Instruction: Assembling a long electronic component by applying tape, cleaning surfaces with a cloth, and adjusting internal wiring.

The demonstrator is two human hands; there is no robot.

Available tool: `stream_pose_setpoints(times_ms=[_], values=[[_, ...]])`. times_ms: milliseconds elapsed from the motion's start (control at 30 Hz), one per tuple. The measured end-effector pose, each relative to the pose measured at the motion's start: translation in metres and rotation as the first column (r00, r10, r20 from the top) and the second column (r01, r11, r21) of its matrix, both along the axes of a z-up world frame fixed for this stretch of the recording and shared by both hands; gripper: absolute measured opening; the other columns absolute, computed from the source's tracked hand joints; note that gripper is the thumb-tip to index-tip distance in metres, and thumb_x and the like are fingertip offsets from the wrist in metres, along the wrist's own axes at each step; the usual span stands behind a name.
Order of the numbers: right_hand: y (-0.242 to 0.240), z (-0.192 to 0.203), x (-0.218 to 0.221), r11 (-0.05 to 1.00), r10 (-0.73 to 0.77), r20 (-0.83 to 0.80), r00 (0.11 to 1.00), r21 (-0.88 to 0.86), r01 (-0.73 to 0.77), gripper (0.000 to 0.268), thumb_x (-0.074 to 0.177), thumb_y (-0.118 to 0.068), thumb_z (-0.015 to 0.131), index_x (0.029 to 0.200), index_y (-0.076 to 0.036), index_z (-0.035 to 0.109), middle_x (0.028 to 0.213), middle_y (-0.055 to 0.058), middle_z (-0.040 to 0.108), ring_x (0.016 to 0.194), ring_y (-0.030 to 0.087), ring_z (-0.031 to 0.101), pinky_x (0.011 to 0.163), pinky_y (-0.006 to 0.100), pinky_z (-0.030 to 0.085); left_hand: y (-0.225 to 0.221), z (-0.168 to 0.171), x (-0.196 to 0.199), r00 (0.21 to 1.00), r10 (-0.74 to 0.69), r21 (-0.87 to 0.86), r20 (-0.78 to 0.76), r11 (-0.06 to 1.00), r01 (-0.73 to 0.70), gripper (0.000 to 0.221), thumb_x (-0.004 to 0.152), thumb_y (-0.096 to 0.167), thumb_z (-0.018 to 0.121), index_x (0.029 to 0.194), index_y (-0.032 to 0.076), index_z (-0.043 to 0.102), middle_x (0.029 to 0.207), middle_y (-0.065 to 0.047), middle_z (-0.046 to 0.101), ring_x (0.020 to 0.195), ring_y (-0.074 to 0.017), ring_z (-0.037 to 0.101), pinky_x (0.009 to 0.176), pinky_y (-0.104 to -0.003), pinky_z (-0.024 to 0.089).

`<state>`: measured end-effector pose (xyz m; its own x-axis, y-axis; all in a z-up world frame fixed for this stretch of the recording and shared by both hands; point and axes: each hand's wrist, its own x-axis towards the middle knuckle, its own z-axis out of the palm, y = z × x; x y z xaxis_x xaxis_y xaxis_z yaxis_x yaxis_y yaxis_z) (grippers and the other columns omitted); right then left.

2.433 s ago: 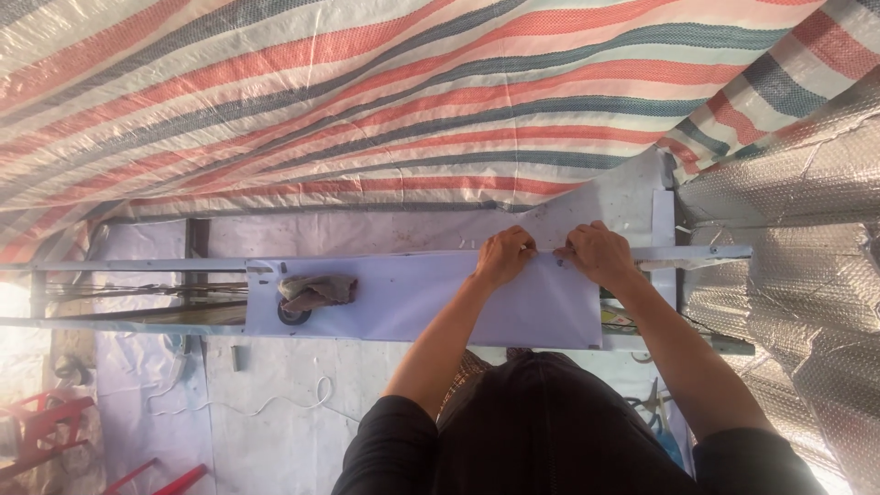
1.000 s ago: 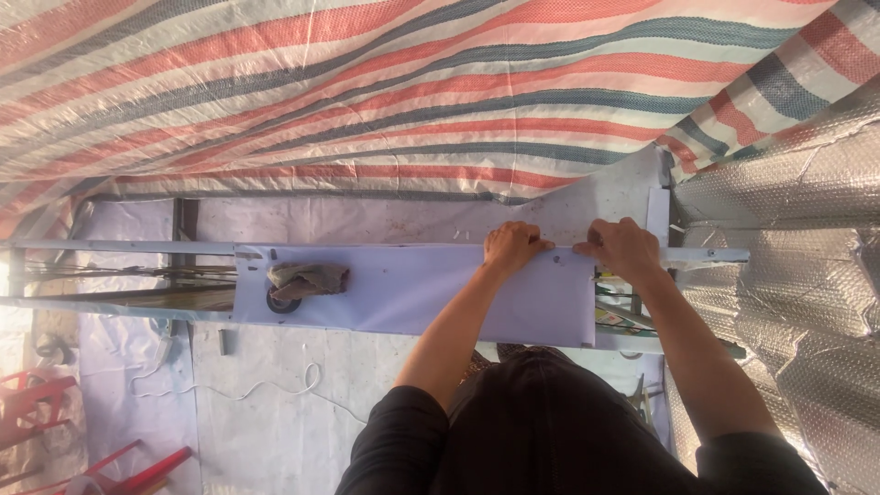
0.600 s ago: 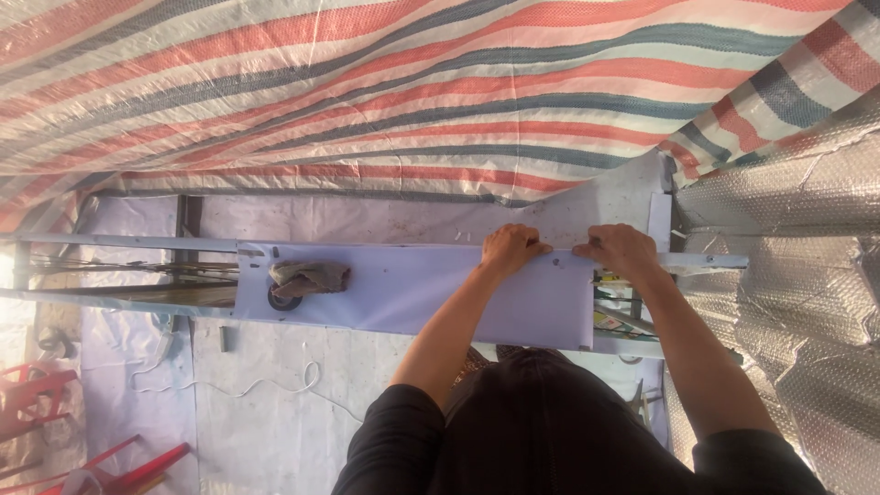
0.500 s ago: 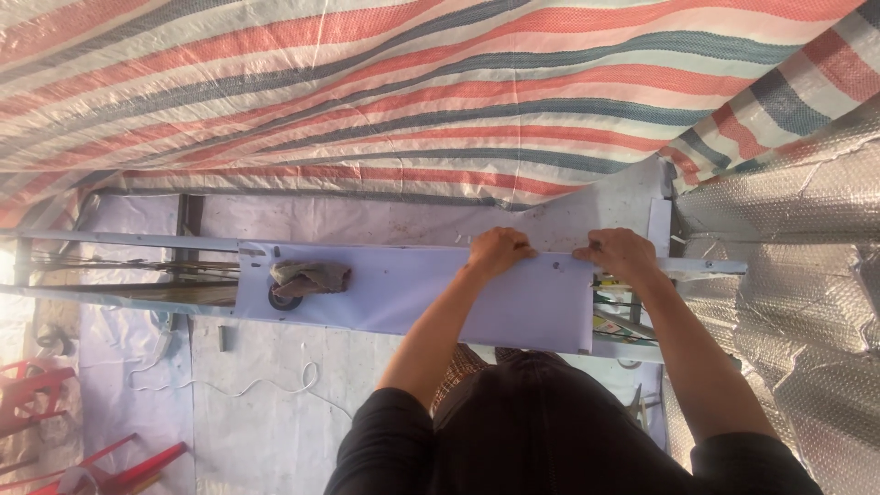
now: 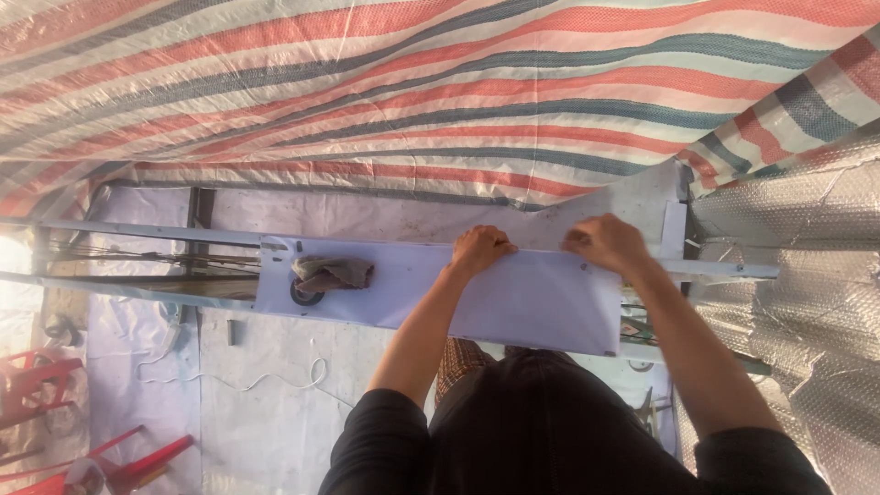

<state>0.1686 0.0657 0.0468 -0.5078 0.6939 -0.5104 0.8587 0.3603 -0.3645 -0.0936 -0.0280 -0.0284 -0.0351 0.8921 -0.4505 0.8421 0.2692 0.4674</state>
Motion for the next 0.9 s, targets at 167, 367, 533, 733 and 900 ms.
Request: stream_pose_setpoints(times_ms=[167, 367, 533, 733, 900], values=[[-0.030, -0.013, -0.055, 0.997, 0.060, 0.003, 0.998, 0.056, -0.060, 0.029, 0.096, -0.053, 0.062, 0.105, -0.029, 0.076, 0.108, -0.003, 0.077, 0.108, 0.025, 0.070, 0.089, 0.046, 0.059, 0.002, 0.016, -0.015, 1.000, -0.012, 0.016, 0.017, 1.000, 0.011, 0.023, 0.091, 0.048, 0.064, 0.109, 0.039, 0.076, 0.109, 0.009, 0.075, 0.107, -0.0248, 0.071, 0.092, -0.045, 0.060], [-0.031, -0.036, -0.049, 0.999, 0.014, -0.005, 1.000, 0.048, -0.014, 0.025, 0.097, -0.048, 0.062, 0.101, -0.027, 0.076, 0.105, -0.003, 0.075, 0.107, 0.025, 0.068, 0.084, 0.048, 0.060, -0.030, 0.020, -0.077, 0.999, 0.048, 0.095, 0.002, 0.994, -0.048, 0.020, 0.086, 0.041, 0.072, 0.105, 0.035, 0.074, 0.103, 0.008, 0.074, 0.105, -0.0253, 0.072, 0.090, -0.046, 0.060], [-0.043, -0.013, -0.082, 0.996, 0.004, 0.015, 1.000, 0.093, -0.005, 0.025, 0.092, -0.053, 0.068, 0.103, -0.032, 0.075, 0.102, -0.007, 0.072, 0.110, 0.019, 0.066, 0.086, 0.042, 0.061, -0.035, 0.003, -0.076, 1.000, -0.005, 0.121, 0.007, 0.993, 0.004, 0.015, 0.084, 0.038, 0.075, 0.099, 0.035, 0.073, 0.099, 0.007, 0.072, 0.102, -0.0249, 0.072, 0.090, -0.045, 0.060], [-0.061, -0.027, -0.112, 0.987, 0.011, -0.038, 0.999, 0.158, -0.005, 0.020, 0.092, -0.048, 0.071, 0.099, -0.030, 0.075, 0.100, -0.008, 0.071, 0.111, 0.018, 0.065, 0.085, 0.040, 0.062, -0.032, 0.019, -0.076, 0.995, -0.055, 0.141, 0.082, 0.989, 0.043, 0.011, 0.084, 0.034, 0.076, 0.092, 0.028, 0.073, 0.095, 0.002, 0.072, 0.102, -0.0267, 0.071, 0.088, -0.046, 0.059], [-0.069, -0.030, -0.116, 0.980, 0.031, -0.046, 0.998, 0.197, -0.021, 0.020, 0.091, -0.046, 0.072, 0.096, -0.027, 0.077, 0.099, -0.005, 0.073, 0.102, 0.019, 0.065, 0.080, 0.040, 0.062, -0.035, 0.019, -0.087, 0.994, -0.094, 0.131, 0.065, 0.988, 0.084, 0.010, 0.084, 0.032, 0.077, 0.091, 0.027, 0.071, 0.096, 0.005, 0.071, 0.104, -0.0228, 0.070, 0.088, -0.043, 0.059]])
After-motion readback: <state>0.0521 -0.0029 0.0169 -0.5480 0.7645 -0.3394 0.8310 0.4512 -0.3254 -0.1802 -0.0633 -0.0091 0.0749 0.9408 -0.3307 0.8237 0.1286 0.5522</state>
